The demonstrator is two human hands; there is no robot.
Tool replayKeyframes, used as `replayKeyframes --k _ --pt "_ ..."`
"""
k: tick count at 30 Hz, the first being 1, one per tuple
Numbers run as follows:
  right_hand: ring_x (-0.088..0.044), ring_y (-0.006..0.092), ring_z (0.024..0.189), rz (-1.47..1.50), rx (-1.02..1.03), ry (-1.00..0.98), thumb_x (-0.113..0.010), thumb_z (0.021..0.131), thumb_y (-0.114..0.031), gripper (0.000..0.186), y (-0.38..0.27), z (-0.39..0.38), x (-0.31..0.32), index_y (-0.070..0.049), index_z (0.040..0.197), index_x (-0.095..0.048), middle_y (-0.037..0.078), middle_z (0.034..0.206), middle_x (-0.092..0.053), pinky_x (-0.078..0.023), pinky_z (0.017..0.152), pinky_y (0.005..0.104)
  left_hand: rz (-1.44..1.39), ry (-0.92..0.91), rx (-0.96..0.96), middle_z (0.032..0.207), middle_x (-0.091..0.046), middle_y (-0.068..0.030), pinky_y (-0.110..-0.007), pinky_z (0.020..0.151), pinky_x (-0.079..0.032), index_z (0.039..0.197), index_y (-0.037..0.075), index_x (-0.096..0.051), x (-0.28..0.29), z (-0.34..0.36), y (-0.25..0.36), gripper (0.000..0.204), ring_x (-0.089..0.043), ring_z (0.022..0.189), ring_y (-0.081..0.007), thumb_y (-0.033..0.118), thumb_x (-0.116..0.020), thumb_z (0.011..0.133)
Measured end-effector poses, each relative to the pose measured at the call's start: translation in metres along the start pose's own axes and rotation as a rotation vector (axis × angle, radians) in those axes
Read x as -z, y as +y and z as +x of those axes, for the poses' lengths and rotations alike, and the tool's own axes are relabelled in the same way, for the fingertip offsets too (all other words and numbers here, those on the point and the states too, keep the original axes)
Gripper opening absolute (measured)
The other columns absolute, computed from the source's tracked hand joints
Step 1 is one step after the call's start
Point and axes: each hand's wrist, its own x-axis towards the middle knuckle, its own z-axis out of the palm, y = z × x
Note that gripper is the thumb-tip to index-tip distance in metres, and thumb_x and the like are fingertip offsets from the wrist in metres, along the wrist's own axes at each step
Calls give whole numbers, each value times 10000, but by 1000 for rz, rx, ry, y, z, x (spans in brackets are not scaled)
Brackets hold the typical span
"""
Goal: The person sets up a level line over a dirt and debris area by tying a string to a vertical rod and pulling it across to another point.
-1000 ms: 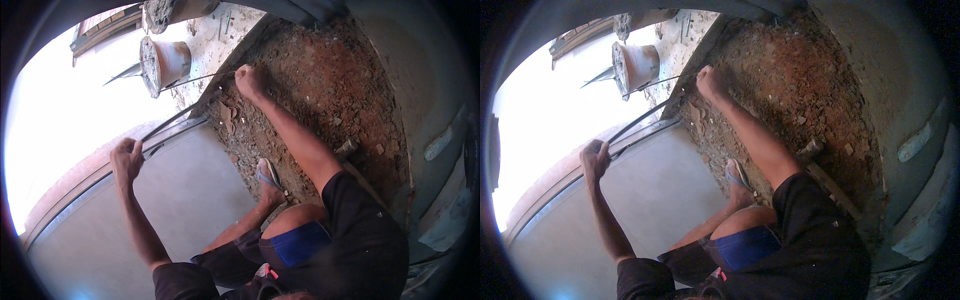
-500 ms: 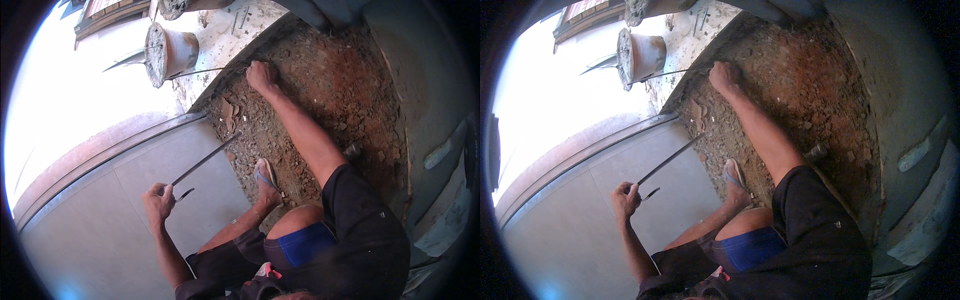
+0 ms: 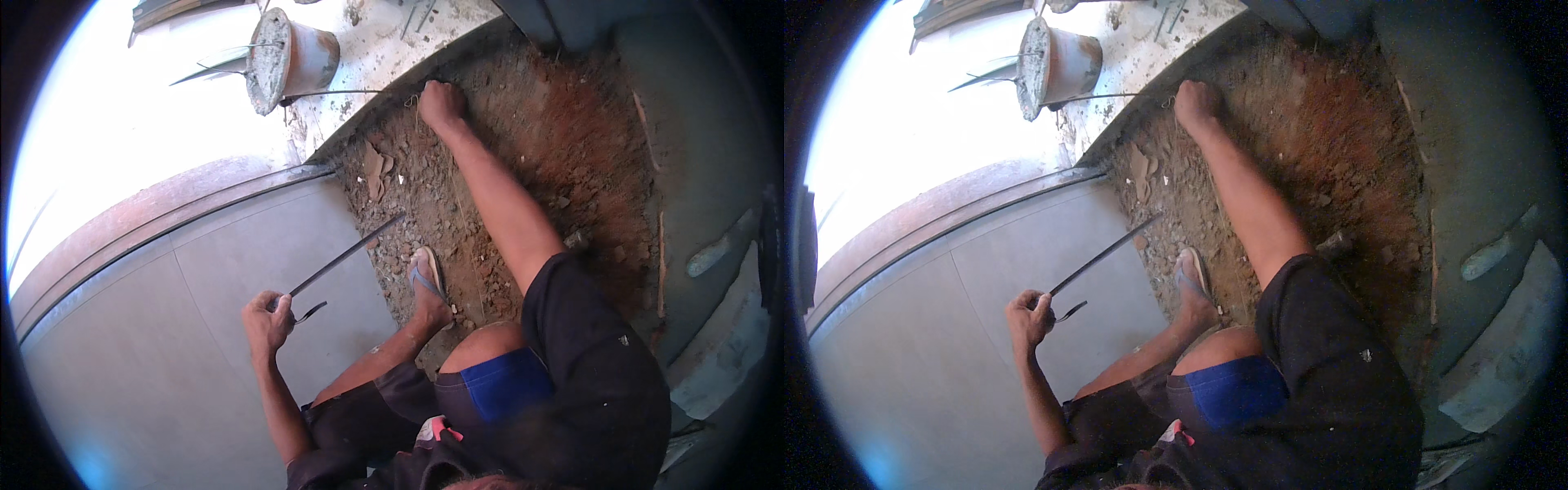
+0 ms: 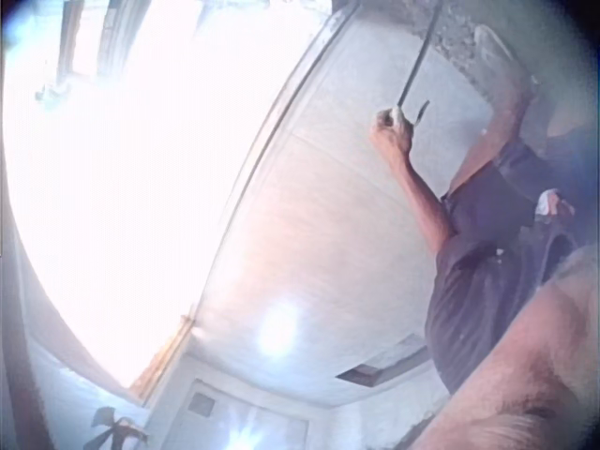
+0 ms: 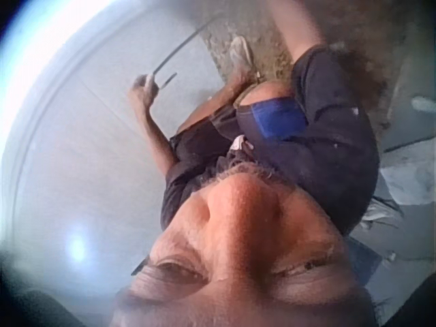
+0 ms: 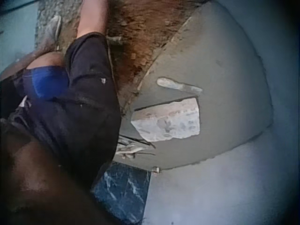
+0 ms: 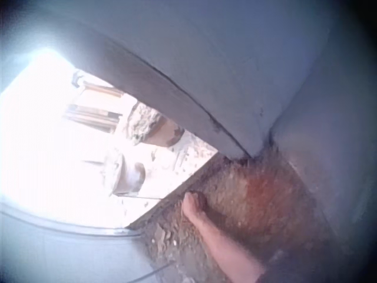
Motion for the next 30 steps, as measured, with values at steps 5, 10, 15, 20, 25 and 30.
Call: replayKeyframes --k 5,10,15,20,25,30 --pt "-668 378 897 21 -4 -51 -578 822 -137 193 5 5 -8 -11 888 -709 245 922 -674 -544 769 449 -35 32 17 641 -634 -111 -305 578 -486 812 -55 -666 0 2 -11 262 -602 589 -153 206 -645 792" --pt "-651 362 949 216 39 35 -634 815 -204 225 26 -6 -6 -25 945 -679 223 954 -674 -517 833 439 -112 25 -42 616 -631 -100 -298 567 -488 801 -56 -665 3 9 15 251 -602 561 -142 193 -634 806" --pt "-659 302 899 586 -117 -56 -639 825 -201 262 25 -48 19 -16 1010 -637 178 962 -678 -513 823 397 -57 138 -174 584 -622 -106 -308 577 -493 792 -55 -663 16 28 35 276 -617 553 -156 216 -618 808" --pt "-639 146 770 1206 -276 -492 -609 881 -221 260 29 -74 8 -17 1042 -624 90 879 -675 -535 637 282 171 185 -366 582 -612 -154 -339 617 -492 788 -61 -665 32 57 117 366 -632 568 -229 292 -569 785" --pt "-588 84 681 1462 -421 -545 -601 908 -197 216 9 -74 9 -21 1031 -607 70 907 -660 -512 551 213 348 241 -442 623 -653 -136 -354 640 -512 827 -36 -692 36 86 172 339 -646 594 -233 281 -575 792" --pt "-567 73 659 1865 -565 -560 -604 912 -172 147 9 -46 -10 -51 994 -593 52 898 -644 -493 529 183 412 272 -481 636 -661 -125 -358 663 -507 788 13 -709 25 98 218 273 -648 618 -247 250 -572 778"
